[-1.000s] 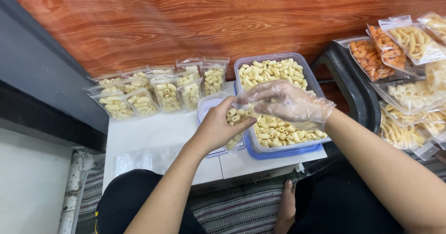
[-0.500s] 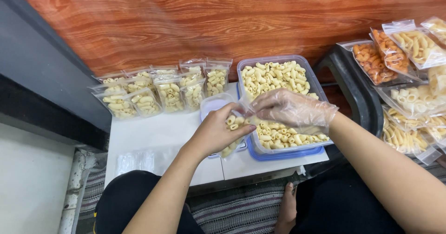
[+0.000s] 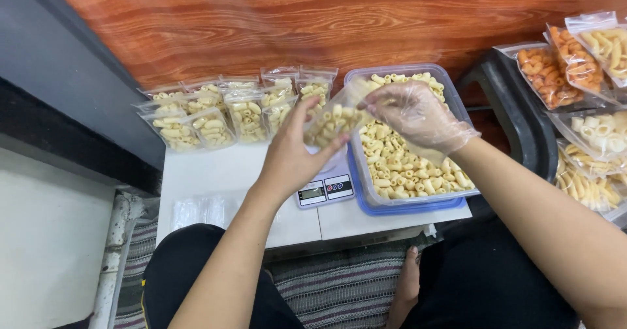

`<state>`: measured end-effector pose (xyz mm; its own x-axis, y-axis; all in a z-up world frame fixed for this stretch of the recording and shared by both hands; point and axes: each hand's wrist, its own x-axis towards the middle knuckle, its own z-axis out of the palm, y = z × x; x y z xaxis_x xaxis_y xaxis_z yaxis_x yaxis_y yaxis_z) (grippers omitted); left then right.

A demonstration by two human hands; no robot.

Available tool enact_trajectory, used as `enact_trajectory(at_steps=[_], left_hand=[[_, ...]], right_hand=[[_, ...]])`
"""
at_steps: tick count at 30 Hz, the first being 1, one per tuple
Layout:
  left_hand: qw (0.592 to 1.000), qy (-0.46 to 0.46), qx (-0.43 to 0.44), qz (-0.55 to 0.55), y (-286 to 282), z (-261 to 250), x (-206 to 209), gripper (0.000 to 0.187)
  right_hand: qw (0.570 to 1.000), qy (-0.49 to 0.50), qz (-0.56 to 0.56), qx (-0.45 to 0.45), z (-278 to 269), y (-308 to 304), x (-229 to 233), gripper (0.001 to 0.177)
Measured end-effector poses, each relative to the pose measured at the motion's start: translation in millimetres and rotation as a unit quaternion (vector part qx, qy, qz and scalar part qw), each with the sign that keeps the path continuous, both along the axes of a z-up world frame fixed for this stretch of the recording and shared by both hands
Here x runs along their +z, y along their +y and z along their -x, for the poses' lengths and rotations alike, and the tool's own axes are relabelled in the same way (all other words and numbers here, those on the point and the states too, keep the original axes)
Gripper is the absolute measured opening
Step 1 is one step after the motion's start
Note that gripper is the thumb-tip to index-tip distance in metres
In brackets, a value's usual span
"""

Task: Manually packaging macaroni from a large plastic container into small individual bags using a digital scale for portion control.

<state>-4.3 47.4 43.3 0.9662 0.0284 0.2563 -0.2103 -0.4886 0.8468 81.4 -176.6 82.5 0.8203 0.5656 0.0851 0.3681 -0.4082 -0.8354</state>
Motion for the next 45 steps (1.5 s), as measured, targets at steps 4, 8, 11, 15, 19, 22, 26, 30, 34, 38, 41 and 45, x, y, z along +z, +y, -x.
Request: enact_trajectory(at_steps=[4, 8, 11, 15, 19, 22, 26, 30, 34, 38, 41, 45], left_hand=[[0.992, -0.085, 0.077, 0.049, 12.4, 1.2, 3.7, 0.058], [0.988, -0.084, 0.114, 0.069, 16.4, 7.7, 3.2, 0.049], [0.987, -0.104, 0.113, 0.039, 19.3, 8.8, 4.4, 0.048], [0.984, -0.141, 0.109, -0.01, 22.0, 14.2, 6.8, 0.049], [0.985, -0.132, 0.108, 0.003, 24.2, 16.6, 8.3, 0.049], [0.985, -0.136, 0.103, 0.013, 25.0, 15.7, 10.2, 0.048], [0.985, -0.141, 0.098, 0.02, 26.2, 14.3, 10.4, 0.046], [0.985, -0.14, 0.097, 0.037, 26.4, 13.8, 10.8, 0.045], [0.983, -0.146, 0.1, 0.042, 26.8, 13.3, 12.1, 0.043], [0.984, -0.142, 0.102, 0.043, 27.8, 14.0, 11.5, 0.043], [0.984, -0.139, 0.1, 0.04, 27.9, 15.4, 12.4, 0.043], [0.986, -0.132, 0.101, 0.034, 28.3, 13.3, 11.1, 0.043]], right_hand=[[0.995, -0.102, 0.005, -0.007, -10.7, 10.4, -14.6, 0.016], [0.975, -0.177, 0.127, 0.051, -13.9, 25.8, -30.1, 0.014], [0.945, -0.245, 0.179, 0.119, -17.9, 34.5, -50.6, 0.013], [0.915, -0.268, 0.253, 0.161, 8.6, 45.8, -36.4, 0.011], [0.908, -0.255, 0.265, 0.202, 29.3, 52.0, -7.0, 0.014], [0.927, -0.222, 0.208, 0.22, 25.8, 48.4, -3.3, 0.017], [0.946, -0.224, 0.137, 0.19, 16.5, 38.4, -3.6, 0.019], [0.954, -0.229, 0.1, 0.168, 11.8, 31.1, 5.8, 0.015], [0.953, -0.236, 0.094, 0.167, 2.7, 26.3, 3.5, 0.013], [0.952, -0.242, 0.086, 0.166, -2.8, 25.7, -2.5, 0.012], [0.952, -0.236, 0.106, 0.163, 3.2, 30.9, -2.2, 0.013], [0.927, -0.211, 0.2, 0.236, 14.6, 53.9, 0.2, 0.019]])
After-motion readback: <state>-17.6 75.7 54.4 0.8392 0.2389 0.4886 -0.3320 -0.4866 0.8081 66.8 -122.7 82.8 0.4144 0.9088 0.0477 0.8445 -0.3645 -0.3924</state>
